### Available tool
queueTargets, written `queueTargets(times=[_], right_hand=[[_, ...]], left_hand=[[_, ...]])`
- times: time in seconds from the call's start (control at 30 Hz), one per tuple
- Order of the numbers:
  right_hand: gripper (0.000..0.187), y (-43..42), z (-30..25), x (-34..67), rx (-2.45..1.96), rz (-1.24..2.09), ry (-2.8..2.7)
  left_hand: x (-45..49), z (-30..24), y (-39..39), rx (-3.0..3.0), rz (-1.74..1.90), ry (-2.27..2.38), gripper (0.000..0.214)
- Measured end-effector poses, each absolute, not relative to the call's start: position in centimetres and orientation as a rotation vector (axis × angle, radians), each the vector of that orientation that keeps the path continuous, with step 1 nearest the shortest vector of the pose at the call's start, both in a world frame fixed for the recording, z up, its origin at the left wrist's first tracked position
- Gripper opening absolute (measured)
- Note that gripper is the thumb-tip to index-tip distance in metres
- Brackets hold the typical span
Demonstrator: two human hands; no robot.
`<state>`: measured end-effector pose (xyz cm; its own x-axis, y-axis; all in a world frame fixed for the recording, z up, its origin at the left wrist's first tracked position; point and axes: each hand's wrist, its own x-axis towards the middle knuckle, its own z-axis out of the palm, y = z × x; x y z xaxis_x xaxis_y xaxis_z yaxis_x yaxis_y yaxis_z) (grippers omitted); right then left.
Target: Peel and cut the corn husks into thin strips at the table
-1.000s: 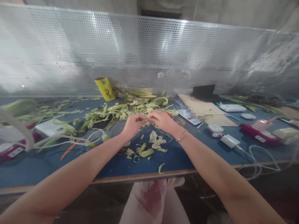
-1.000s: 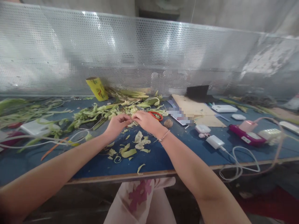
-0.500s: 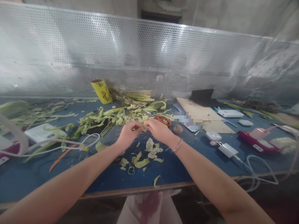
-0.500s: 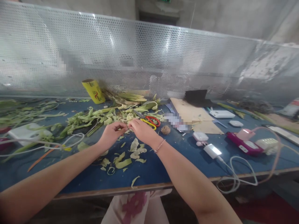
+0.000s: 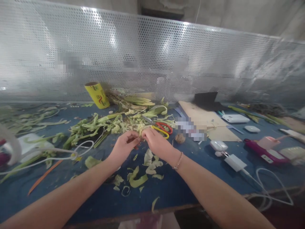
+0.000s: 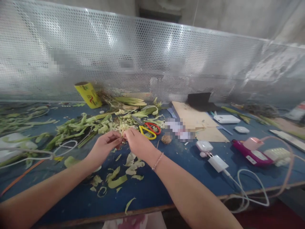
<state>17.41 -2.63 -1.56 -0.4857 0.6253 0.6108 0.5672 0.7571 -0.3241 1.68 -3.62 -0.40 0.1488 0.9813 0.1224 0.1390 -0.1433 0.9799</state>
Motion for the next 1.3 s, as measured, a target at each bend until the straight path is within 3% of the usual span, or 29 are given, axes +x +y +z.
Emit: queueTargets(times=[0.27,0.97,1.3], right_hand=[[0.016,-2.8,-1.9,17.3,-0.9,-0.074,-2.333],[0.01,-3.3,-2.7,16.2,-1.116,0.429,-2.016],[0.014,-3.4,-3.3,15.1,-1.093,0.479,-1.872]], left_hand=[[1.3,-1.2,-3.0,1.486,1.095,1.078,0.028],[1.4,-0.6,-3.0,1.502,1.0,1.215,0.027],[1.5,-0.9,-3.1,1.664,1.078,1.241,0.022]])
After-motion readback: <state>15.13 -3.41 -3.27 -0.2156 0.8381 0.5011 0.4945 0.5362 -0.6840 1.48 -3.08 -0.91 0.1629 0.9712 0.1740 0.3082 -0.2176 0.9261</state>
